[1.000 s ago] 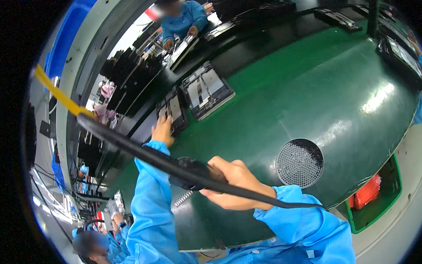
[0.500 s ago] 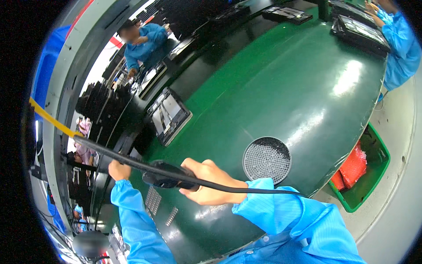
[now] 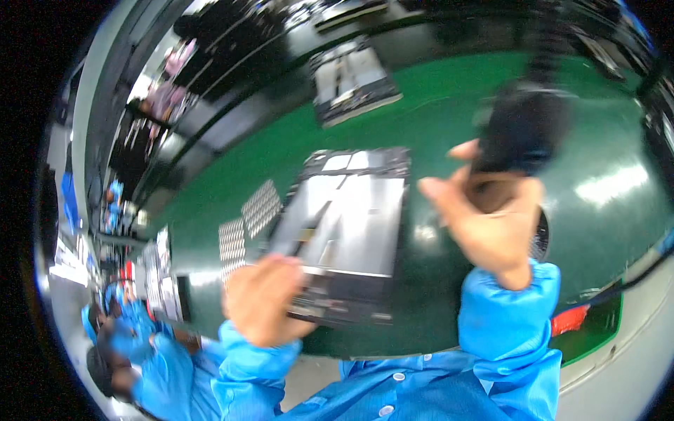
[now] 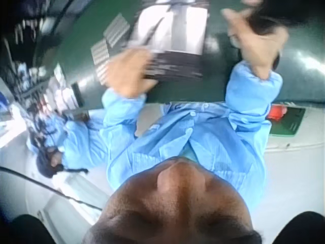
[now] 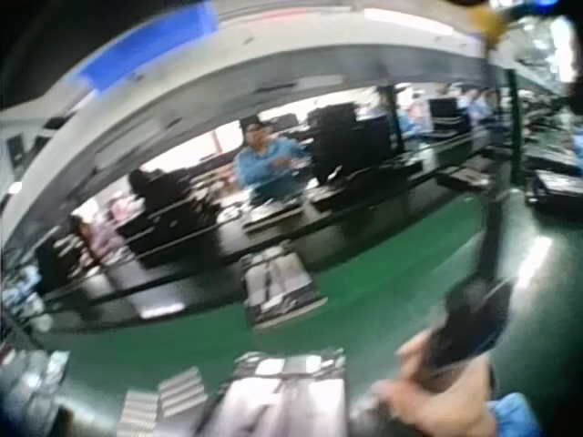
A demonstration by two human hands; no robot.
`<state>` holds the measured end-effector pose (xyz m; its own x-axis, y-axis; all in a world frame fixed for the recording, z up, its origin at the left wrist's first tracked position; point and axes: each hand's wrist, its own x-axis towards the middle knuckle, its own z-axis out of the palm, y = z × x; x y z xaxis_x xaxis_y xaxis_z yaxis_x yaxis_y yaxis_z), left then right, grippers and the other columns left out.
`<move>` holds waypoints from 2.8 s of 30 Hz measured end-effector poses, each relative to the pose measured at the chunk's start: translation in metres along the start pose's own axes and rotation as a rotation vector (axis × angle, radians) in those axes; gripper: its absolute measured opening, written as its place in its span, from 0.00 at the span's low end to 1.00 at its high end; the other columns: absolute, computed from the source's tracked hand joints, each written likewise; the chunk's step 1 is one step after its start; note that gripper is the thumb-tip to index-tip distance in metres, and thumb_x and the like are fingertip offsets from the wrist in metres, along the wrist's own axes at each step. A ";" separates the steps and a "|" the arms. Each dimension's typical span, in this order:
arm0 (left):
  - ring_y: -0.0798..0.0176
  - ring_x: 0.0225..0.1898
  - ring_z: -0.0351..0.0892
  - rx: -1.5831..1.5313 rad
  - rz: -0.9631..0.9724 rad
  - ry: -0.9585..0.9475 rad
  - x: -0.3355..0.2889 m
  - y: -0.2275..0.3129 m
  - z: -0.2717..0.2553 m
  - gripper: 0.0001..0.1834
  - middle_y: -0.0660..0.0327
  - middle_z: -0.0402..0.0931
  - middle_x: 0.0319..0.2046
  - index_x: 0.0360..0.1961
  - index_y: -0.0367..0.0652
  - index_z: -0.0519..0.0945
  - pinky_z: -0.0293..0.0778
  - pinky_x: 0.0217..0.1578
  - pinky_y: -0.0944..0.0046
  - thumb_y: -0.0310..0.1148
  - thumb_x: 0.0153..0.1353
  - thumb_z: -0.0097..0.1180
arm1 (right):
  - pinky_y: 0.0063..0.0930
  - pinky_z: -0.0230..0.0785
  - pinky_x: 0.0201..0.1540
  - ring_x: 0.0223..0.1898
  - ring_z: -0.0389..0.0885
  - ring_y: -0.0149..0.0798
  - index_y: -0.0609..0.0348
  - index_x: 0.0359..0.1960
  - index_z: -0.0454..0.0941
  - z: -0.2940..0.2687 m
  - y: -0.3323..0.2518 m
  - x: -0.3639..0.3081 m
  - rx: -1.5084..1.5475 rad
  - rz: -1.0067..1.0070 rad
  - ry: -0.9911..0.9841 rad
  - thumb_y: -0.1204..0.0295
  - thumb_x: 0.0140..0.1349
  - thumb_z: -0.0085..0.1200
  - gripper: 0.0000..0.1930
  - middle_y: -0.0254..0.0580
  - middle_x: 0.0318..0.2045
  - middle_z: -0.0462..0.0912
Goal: Assembling electronic devices on a production line using an electric screwdriver.
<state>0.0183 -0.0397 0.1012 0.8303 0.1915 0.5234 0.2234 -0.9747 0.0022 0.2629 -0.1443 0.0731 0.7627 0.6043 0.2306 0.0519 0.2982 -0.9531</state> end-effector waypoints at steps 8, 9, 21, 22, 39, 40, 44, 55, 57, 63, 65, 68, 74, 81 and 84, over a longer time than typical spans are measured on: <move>0.52 0.45 0.77 -0.407 -0.072 -0.323 -0.033 0.034 0.027 0.17 0.57 0.79 0.43 0.38 0.40 0.80 0.73 0.40 0.54 0.29 0.42 0.61 | 0.19 0.61 0.23 0.17 0.72 0.28 0.62 0.43 0.70 -0.006 -0.007 0.008 -0.188 -0.182 0.019 0.77 0.50 0.63 0.19 0.35 0.16 0.74; 0.52 0.42 0.78 -0.393 -0.117 -0.273 -0.043 0.015 0.025 0.14 0.56 0.78 0.41 0.36 0.40 0.80 0.73 0.39 0.54 0.30 0.45 0.60 | 0.19 0.61 0.23 0.17 0.72 0.28 0.62 0.43 0.70 -0.007 -0.008 0.008 -0.184 -0.180 0.014 0.77 0.50 0.63 0.19 0.35 0.16 0.74; 0.69 0.26 0.77 -0.324 -1.035 -0.373 -0.082 -0.100 0.024 0.13 0.62 0.75 0.20 0.33 0.34 0.79 0.72 0.26 0.67 0.25 0.46 0.68 | 0.29 0.72 0.43 0.36 0.80 0.38 0.62 0.48 0.70 -0.007 -0.012 0.006 -0.161 -0.213 -0.099 0.73 0.51 0.63 0.23 0.47 0.37 0.80; 0.70 0.25 0.77 -0.622 -1.096 -0.290 -0.089 -0.106 0.028 0.12 0.61 0.76 0.21 0.32 0.33 0.78 0.72 0.26 0.70 0.25 0.46 0.67 | 0.31 0.71 0.46 0.40 0.79 0.39 0.62 0.50 0.69 -0.006 -0.011 0.007 -0.146 -0.236 -0.113 0.73 0.50 0.63 0.24 0.49 0.41 0.78; 0.59 0.29 0.79 -0.359 -0.636 -0.198 -0.066 -0.075 0.011 0.09 0.58 0.78 0.28 0.22 0.37 0.80 0.73 0.30 0.64 0.25 0.39 0.71 | 0.17 0.65 0.23 0.18 0.75 0.29 0.69 0.53 0.67 -0.014 -0.029 -0.001 0.043 -0.074 -0.099 0.74 0.45 0.67 0.32 0.36 0.17 0.76; 0.59 0.29 0.79 -0.384 -0.622 -0.208 -0.064 -0.065 0.017 0.09 0.58 0.78 0.28 0.22 0.37 0.80 0.73 0.30 0.64 0.25 0.39 0.71 | 0.16 0.62 0.21 0.16 0.73 0.28 0.70 0.53 0.67 -0.018 -0.030 -0.001 0.045 -0.082 -0.098 0.74 0.45 0.67 0.32 0.34 0.16 0.74; 0.54 0.43 0.79 -0.661 -0.570 0.099 -0.051 -0.021 0.061 0.10 0.55 0.78 0.35 0.22 0.38 0.77 0.73 0.40 0.59 0.22 0.41 0.69 | 0.17 0.61 0.21 0.15 0.71 0.26 0.71 0.47 0.69 -0.030 -0.037 0.006 0.022 -0.135 -0.041 0.80 0.43 0.65 0.27 0.33 0.16 0.74; 0.52 0.50 0.77 -0.725 -0.444 0.181 -0.003 0.032 0.117 0.08 0.56 0.81 0.35 0.22 0.41 0.77 0.50 0.62 0.40 0.23 0.46 0.67 | 0.25 0.67 0.22 0.16 0.73 0.32 0.62 0.38 0.70 -0.070 -0.005 -0.004 0.216 -0.272 0.020 0.83 0.46 0.63 0.18 0.38 0.17 0.75; 0.53 0.48 0.79 -0.710 -0.447 0.180 -0.003 0.039 0.117 0.08 0.56 0.81 0.33 0.22 0.41 0.77 0.50 0.62 0.40 0.23 0.46 0.67 | 0.23 0.67 0.22 0.16 0.73 0.30 0.62 0.38 0.70 -0.067 0.001 -0.004 0.192 -0.289 0.049 0.83 0.46 0.64 0.18 0.38 0.17 0.76; 0.63 0.30 0.82 -0.788 -0.417 0.110 -0.005 0.055 0.109 0.09 0.62 0.82 0.24 0.22 0.43 0.78 0.58 0.58 0.44 0.24 0.44 0.68 | 0.17 0.63 0.19 0.16 0.73 0.26 0.64 0.38 0.71 -0.062 0.007 -0.005 0.072 -0.253 0.053 0.82 0.45 0.66 0.18 0.36 0.17 0.77; 0.63 0.30 0.82 -0.783 -0.396 0.099 -0.005 0.055 0.109 0.08 0.62 0.82 0.25 0.23 0.43 0.78 0.59 0.58 0.44 0.23 0.44 0.68 | 0.16 0.62 0.18 0.16 0.73 0.25 0.65 0.38 0.72 -0.059 0.009 -0.004 0.071 -0.263 0.023 0.82 0.45 0.66 0.19 0.37 0.17 0.77; 0.63 0.30 0.82 -0.764 -0.366 0.070 -0.007 0.051 0.110 0.07 0.62 0.82 0.25 0.24 0.42 0.80 0.61 0.56 0.45 0.23 0.44 0.67 | 0.16 0.63 0.18 0.16 0.73 0.25 0.65 0.37 0.72 -0.056 0.013 -0.005 0.077 -0.251 0.013 0.82 0.44 0.66 0.18 0.36 0.17 0.77; 0.62 0.31 0.83 -0.765 -0.394 0.082 -0.004 0.049 0.106 0.05 0.61 0.82 0.25 0.24 0.40 0.81 0.60 0.57 0.45 0.21 0.45 0.65 | 0.17 0.65 0.18 0.15 0.73 0.26 0.65 0.35 0.73 -0.053 0.016 -0.002 0.054 -0.233 0.033 0.83 0.44 0.66 0.17 0.36 0.16 0.77; 0.63 0.32 0.83 -0.766 -0.506 0.231 -0.011 0.023 0.100 0.07 0.57 0.82 0.25 0.29 0.37 0.80 0.61 0.57 0.45 0.18 0.47 0.64 | 0.17 0.65 0.18 0.16 0.74 0.25 0.64 0.33 0.73 -0.056 0.013 -0.003 0.052 -0.183 0.044 0.83 0.44 0.67 0.15 0.36 0.16 0.77; 0.62 0.33 0.82 -0.814 -0.585 0.295 -0.019 0.013 0.100 0.07 0.56 0.82 0.25 0.31 0.35 0.80 0.61 0.57 0.46 0.18 0.49 0.62 | 0.16 0.64 0.18 0.15 0.74 0.25 0.64 0.32 0.73 -0.058 0.014 -0.002 0.037 -0.215 0.036 0.82 0.44 0.67 0.15 0.36 0.16 0.77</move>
<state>0.0563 -0.0447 0.0056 0.5215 0.7293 0.4428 0.0480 -0.5433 0.8382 0.2989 -0.1842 0.0478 0.7594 0.4972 0.4197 0.1925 0.4445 -0.8749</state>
